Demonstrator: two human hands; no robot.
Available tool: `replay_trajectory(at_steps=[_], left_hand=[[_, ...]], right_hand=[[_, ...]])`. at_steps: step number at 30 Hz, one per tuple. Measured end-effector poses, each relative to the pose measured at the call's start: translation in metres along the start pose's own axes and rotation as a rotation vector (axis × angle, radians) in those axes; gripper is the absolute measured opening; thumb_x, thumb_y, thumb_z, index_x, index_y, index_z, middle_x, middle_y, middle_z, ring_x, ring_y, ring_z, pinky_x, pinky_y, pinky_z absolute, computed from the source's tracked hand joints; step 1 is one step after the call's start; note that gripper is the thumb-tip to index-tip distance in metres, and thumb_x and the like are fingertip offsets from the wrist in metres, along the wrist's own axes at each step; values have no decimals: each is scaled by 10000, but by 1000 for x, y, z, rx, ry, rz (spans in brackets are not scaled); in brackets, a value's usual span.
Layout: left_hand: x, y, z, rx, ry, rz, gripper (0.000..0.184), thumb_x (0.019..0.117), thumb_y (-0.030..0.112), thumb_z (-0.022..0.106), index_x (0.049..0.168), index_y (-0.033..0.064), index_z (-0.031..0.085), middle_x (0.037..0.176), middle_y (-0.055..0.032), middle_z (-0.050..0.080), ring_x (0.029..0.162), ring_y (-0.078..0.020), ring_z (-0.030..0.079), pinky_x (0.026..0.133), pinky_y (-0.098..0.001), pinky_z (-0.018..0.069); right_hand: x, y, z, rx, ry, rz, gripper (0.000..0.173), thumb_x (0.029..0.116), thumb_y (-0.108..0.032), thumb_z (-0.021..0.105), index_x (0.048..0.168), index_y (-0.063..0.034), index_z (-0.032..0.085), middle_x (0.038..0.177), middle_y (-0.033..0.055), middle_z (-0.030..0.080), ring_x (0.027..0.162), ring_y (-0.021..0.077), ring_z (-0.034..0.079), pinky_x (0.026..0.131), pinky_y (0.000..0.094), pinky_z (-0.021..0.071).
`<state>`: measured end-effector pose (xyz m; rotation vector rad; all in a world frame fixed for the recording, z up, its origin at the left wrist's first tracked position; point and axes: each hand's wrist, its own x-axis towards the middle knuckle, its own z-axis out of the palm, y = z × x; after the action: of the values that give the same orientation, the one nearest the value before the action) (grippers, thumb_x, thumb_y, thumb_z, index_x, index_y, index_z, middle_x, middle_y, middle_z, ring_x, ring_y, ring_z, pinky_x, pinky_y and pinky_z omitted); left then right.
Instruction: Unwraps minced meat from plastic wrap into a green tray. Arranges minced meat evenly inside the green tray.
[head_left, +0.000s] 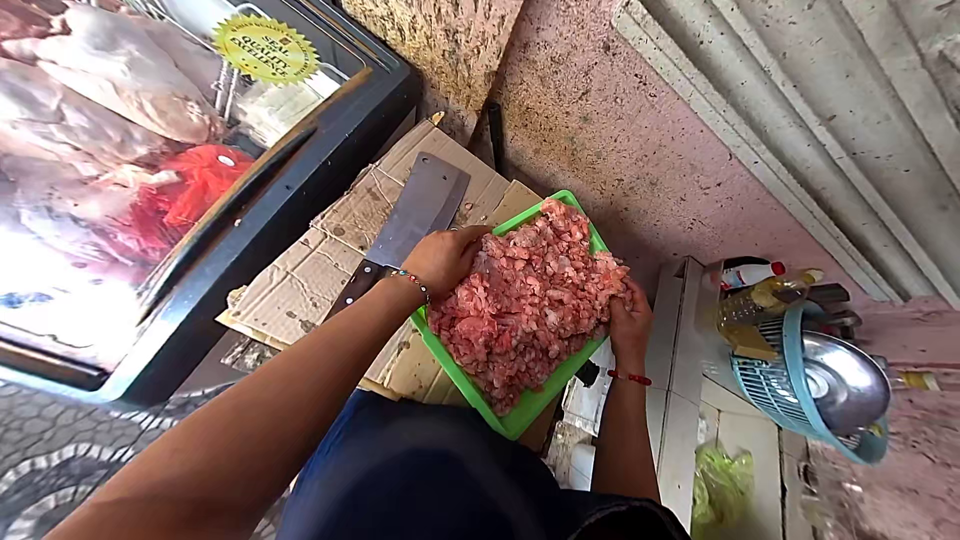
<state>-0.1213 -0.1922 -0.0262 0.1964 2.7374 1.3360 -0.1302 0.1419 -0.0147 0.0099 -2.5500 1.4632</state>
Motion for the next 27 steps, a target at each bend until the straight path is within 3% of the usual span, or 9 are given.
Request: replay_trajectory(at_steps=[2, 5, 7, 12, 15, 18, 22, 25, 27], left_hand=[[1, 1, 1, 5, 11, 2, 355, 1094, 131, 453, 1402, 37, 602, 1165, -288, 695, 1118, -480, 664, 997, -642, 465], [1, 5, 1, 0, 13, -22, 355, 1095, 125, 447, 1403, 31, 597, 1180, -286, 691, 1130, -476, 660, 1003, -638, 462], [1, 4, 1, -1, 13, -29, 355, 1096, 127, 447, 1405, 39, 596, 1189, -280, 691, 1143, -469, 658, 1011, -633, 462], [1, 2, 1, -18, 7, -29, 353, 1097, 134, 449, 1403, 42, 598, 1189, -277, 692, 1141, -465, 658, 1013, -633, 458], [0, 3, -1, -24, 4, -23, 357, 1094, 128, 448, 1406, 33, 595, 1227, -282, 678, 1174, -466, 643, 1038, -631, 440], [-3, -2, 0, -69, 53, 103, 354, 1055, 49, 456, 1359, -2, 628, 1320, -267, 643, 1251, -437, 609, 1091, -587, 422], [-17, -5, 2, -94, 99, 313, 395, 996, 37, 396, 1241, -12, 702, 1395, -186, 630, 1333, -338, 581, 1134, -512, 413], [-39, 0, 14, -40, 69, 363, 426, 1010, 143, 382, 1268, 16, 696, 1451, -166, 592, 1397, -349, 517, 1176, -598, 322], [-55, 2, 23, 27, 56, 370, 468, 1043, 232, 351, 1344, 49, 659, 1518, -164, 529, 1466, -380, 421, 1192, -667, 234]], right_hand=[[-6, -5, 9, -29, -1, -45, 358, 898, 46, 543, 1240, 131, 611, 1327, 254, 598, 1195, 170, 599, 997, 288, 499], [-21, -12, 21, -60, -48, -208, 328, 856, 17, 549, 1142, 114, 677, 1384, 289, 581, 1338, 268, 549, 1082, 338, 470], [-37, -22, 31, -72, -81, -299, 329, 872, -10, 528, 1131, 91, 704, 1397, 295, 580, 1395, 329, 507, 1119, 380, 454], [-82, -41, 64, -66, -167, -474, 299, 922, -95, 508, 1102, 21, 717, 1435, 264, 558, 1400, 361, 488, 1114, 427, 458], [-105, -45, 77, -126, -140, -526, 335, 918, -211, 540, 1116, -11, 720, 1399, 290, 569, 1412, 441, 443, 1153, 505, 389], [-119, -39, 80, -125, -150, -643, 369, 1023, -346, 487, 1167, -72, 687, 1399, 214, 585, 1463, 353, 403, 1216, 455, 316], [-135, -22, 68, -144, -298, -772, 429, 1085, -321, 355, 1228, -87, 685, 1399, 170, 597, 1470, 333, 395, 1235, 458, 277], [-147, -13, 52, -278, -452, -862, 450, 1085, -291, 324, 1218, -113, 715, 1343, 146, 671, 1361, 336, 540, 1178, 507, 346], [-151, -10, 45, -342, -545, -960, 395, 1054, -219, 383, 1207, -106, 729, 1285, 119, 716, 1259, 300, 630, 1102, 496, 410]])
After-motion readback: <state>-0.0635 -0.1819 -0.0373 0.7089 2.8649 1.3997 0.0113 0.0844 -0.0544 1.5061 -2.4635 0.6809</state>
